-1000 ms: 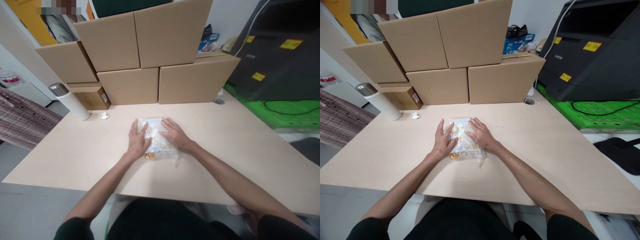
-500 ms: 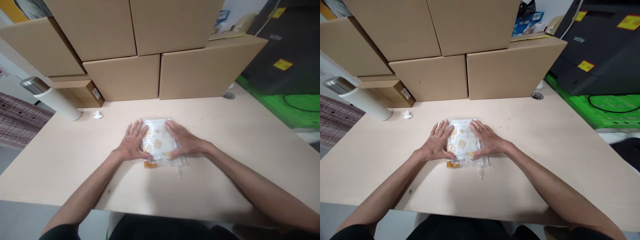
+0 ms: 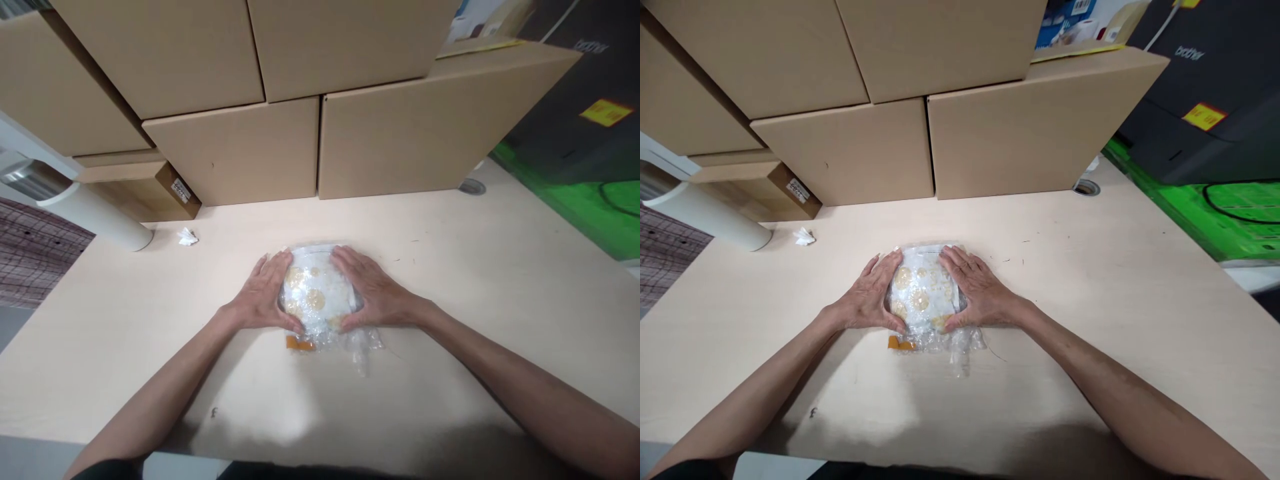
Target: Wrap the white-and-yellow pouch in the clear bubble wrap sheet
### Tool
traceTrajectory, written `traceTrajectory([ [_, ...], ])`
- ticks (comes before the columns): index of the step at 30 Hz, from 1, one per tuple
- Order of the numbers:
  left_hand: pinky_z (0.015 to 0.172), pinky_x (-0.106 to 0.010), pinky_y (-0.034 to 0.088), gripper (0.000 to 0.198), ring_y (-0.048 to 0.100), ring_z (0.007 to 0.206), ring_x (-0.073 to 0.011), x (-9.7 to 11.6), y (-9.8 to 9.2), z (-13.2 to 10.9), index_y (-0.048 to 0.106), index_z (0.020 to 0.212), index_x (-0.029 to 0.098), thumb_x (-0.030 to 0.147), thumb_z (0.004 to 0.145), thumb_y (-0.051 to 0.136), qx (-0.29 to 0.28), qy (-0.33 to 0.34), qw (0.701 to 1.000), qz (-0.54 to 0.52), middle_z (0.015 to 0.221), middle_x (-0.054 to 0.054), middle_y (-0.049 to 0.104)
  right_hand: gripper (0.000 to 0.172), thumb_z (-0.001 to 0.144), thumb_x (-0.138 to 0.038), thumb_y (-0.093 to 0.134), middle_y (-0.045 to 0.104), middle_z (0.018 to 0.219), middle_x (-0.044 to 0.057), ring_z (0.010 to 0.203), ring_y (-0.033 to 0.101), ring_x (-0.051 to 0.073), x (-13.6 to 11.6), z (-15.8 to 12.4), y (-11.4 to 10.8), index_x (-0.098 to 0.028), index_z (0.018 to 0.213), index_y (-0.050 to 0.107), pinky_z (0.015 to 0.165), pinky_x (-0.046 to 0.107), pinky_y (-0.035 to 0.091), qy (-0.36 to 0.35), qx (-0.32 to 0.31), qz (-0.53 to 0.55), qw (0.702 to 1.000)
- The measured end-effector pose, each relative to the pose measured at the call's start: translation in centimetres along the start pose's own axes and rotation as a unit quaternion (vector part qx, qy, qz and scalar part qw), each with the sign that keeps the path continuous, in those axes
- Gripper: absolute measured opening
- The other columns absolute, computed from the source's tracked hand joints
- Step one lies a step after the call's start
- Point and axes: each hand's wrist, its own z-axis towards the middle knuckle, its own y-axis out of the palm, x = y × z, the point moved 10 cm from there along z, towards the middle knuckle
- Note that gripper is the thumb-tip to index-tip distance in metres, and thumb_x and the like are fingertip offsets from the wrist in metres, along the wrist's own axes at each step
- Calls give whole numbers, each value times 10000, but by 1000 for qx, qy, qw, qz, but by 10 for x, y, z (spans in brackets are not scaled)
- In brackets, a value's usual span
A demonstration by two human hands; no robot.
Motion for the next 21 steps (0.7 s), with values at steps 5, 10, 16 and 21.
traceTrajectory([
  [5,1251,-524,70,1308,129,1532,-406,-8,-9,-2,400,1525,204,519,383,955,28,-23,989,-141,1651,-170,219,1316,654,-801,694,67,1688,156,1534,56,420,-1,1,-6,-233,1623,9,1222,592,151,-9,-2,4,1000],
  [10,1241,-538,100,1343,120,1529,-414,-10,-8,-6,365,1547,204,542,384,945,18,-11,994,-103,1668,-171,140,1350,629,-776,736,6,1693,137,1533,14,427,4,0,-1,-235,1625,3,1231,584,132,-27,-39,9,999],
  [16,1227,-519,-84,1365,62,1548,-358,-10,2,-1,217,1593,197,664,486,864,-26,4,1000,-12,1670,-178,57,1311,657,-761,728,27,1693,134,1538,16,407,7,3,1,-247,1624,9,1225,590,147,-10,-20,-5,1000],
  [21,1213,-548,-84,1421,23,1548,-364,-12,4,1,86,1611,198,717,515,827,-39,-22,998,48,1666,-222,15,1335,627,-796,718,53,1682,185,1541,-2,395,6,8,-2,-177,1621,76,1223,592,120,25,-23,-16,999],
])
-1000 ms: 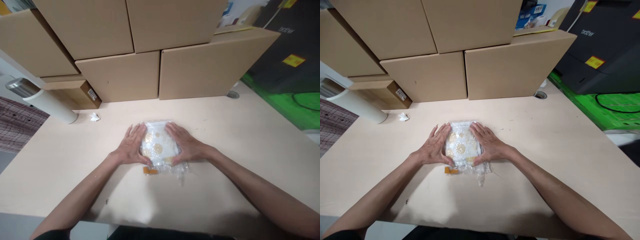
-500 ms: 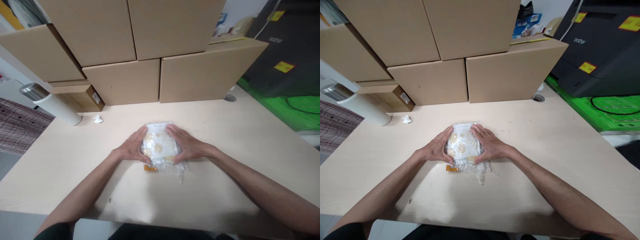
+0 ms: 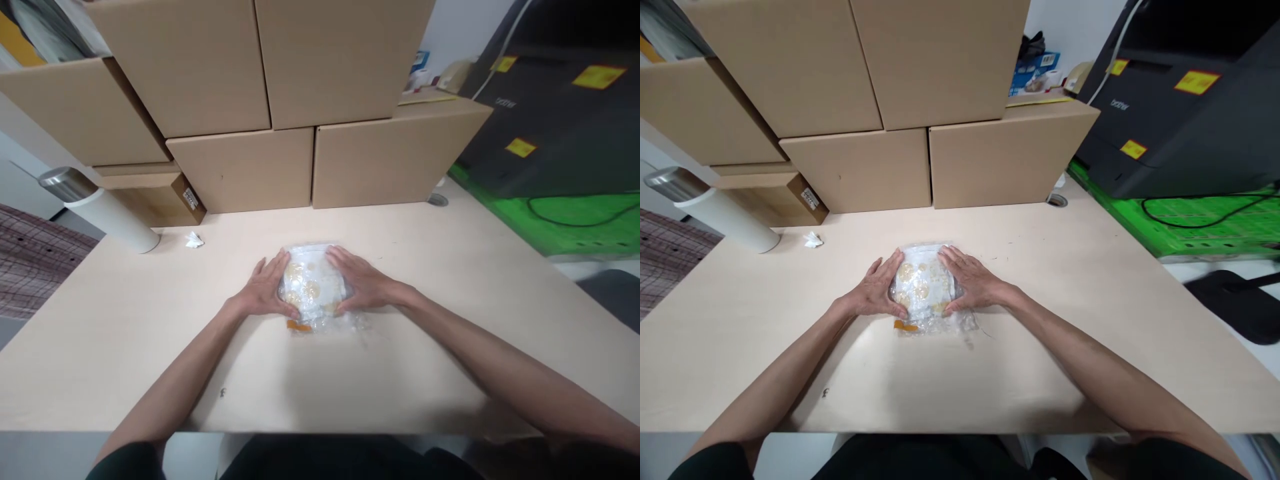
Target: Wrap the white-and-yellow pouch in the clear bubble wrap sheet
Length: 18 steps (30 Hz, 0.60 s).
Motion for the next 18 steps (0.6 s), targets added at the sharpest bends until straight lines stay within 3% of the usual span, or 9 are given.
traceTrajectory([
  [4,1189,-627,-50,1341,-77,1534,-402,9,-8,-16,66,1610,235,675,591,818,37,-45,998,8,1660,-214,-123,1340,609,-787,735,-11,1686,177,1541,-13,393,2,-11,-6,-197,1620,84,1218,593,132,37,24,69,997],
  [6,1183,-645,-47,1226,-96,1535,-392,25,-11,-29,63,1611,262,644,689,775,61,-43,997,1,1662,-185,-156,1245,675,-746,721,43,1687,169,1538,109,382,8,-23,-10,-242,1620,86,1188,577,254,73,76,186,977],
  [8,1175,-662,-57,1162,-109,1534,-392,50,-6,-40,92,1610,303,649,720,754,63,-9,998,-12,1676,-149,-129,1077,745,-704,690,240,1645,178,1449,365,359,22,-37,-14,-274,1597,190,1076,529,428,130,168,326,921],
  [10,1155,-690,-85,1200,-113,1525,-429,72,6,-47,185,1596,337,683,629,805,52,36,998,-21,1688,-127,-65,913,740,-676,707,531,1446,176,1168,622,301,37,-49,-10,-248,1490,411,879,439,542,187,245,436,846],
  [11,1140,-704,-105,1223,-108,1518,-453,80,13,-48,246,1582,345,682,568,841,45,53,997,-18,1690,-125,-30,842,705,-657,745,646,1272,148,983,675,254,41,-52,-7,-221,1390,519,771,385,552,207,268,476,812],
  [12,1130,-713,-118,1200,-98,1515,-469,85,20,-48,309,1562,350,657,545,866,43,64,997,-12,1691,-123,1,769,663,-627,788,702,1087,103,817,668,205,43,-54,-3,-197,1272,601,672,333,532,219,282,508,784],
  [14,1130,-719,-105,967,-70,1521,-459,86,30,-45,413,1513,368,553,668,846,49,65,997,2,1692,-101,43,627,605,-568,841,686,842,26,641,592,139,43,-51,0,-181,1069,672,550,263,454,224,291,555,747],
  [16,1146,-715,-64,628,-35,1536,-417,81,35,-42,508,1446,394,404,855,719,63,56,996,0,1685,-56,140,539,593,-547,848,670,807,13,631,575,128,40,-50,-1,-188,959,681,524,243,420,219,300,579,726],
  [18,1165,-697,-34,444,15,1546,-379,78,32,-41,581,1382,400,318,946,591,84,53,995,-32,1654,-26,267,499,605,-550,835,682,852,30,670,596,142,38,-50,-3,-199,923,679,541,252,433,216,299,591,718],
])
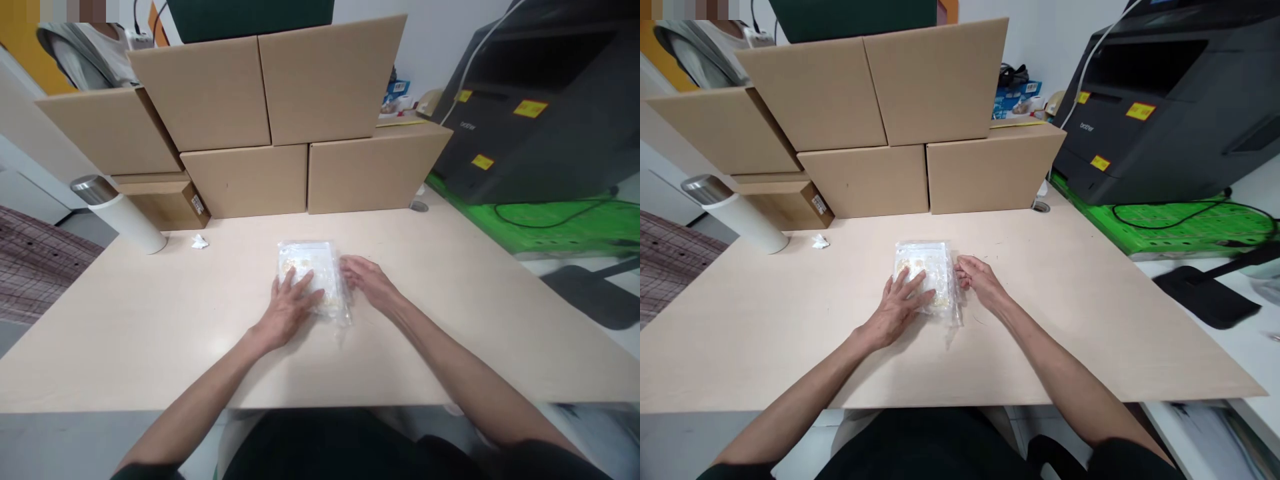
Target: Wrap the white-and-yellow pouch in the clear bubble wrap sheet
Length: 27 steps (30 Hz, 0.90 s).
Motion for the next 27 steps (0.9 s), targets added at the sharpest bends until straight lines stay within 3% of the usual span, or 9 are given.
traceTrajectory([
  [4,1213,-625,35,383,180,1538,-319,4,-25,-1,614,1360,359,379,993,504,94,-3,986,-137,1598,-37,389,551,634,-545,825,710,951,52,755,630,181,-1,-6,5,-225,1054,669,603,283,465,6,-32,7,999],
  [7,1247,-507,136,374,314,1497,-278,11,-47,-5,681,1290,312,449,961,568,189,-1,945,-268,1535,-48,488,716,640,-518,836,696,1134,75,891,653,212,1,-11,11,-263,1261,586,696,314,495,7,-63,-19,998],
  [11,1194,-402,336,429,464,1409,-260,1,-56,-11,705,1255,280,495,884,678,279,-74,843,-454,1473,-30,563,795,574,-412,887,658,1132,61,877,652,198,0,-13,10,-266,1283,559,724,318,500,8,-52,-13,999],
  [16,999,-253,521,379,672,1148,-176,-28,-63,-32,677,1264,244,409,925,641,411,-133,675,-598,1219,-35,731,640,487,-325,911,656,908,2,777,621,151,-28,-15,-6,-244,1073,667,684,285,496,-72,2,71,995],
  [20,967,-298,552,349,731,1005,-197,-53,-53,-50,667,1271,206,361,990,528,405,-166,596,-673,1058,-56,773,496,528,-284,895,690,923,8,776,620,133,-50,-19,-21,-255,991,720,697,267,509,-134,32,106,985],
  [24,929,-356,578,383,747,909,-215,-82,-38,-79,601,1345,203,269,1020,411,414,-224,520,-713,982,-67,777,397,545,-260,882,701,910,18,802,634,134,-52,-16,-43,-238,914,736,709,261,520,-153,79,120,978],
  [26,918,-356,581,431,736,952,-218,-94,-32,-92,547,1392,195,176,982,414,427,-240,500,-714,1041,-83,762,381,550,-243,872,701,900,17,811,642,135,-51,-11,-57,-233,904,731,716,263,524,-163,110,132,972],
  [27,922,-333,577,500,724,993,-205,-99,-31,-99,499,1430,213,117,943,439,434,-242,506,-705,1107,-80,743,377,551,-235,868,699,893,14,813,645,135,-51,-9,-64,-232,900,727,725,268,527,-171,125,135,968],
])
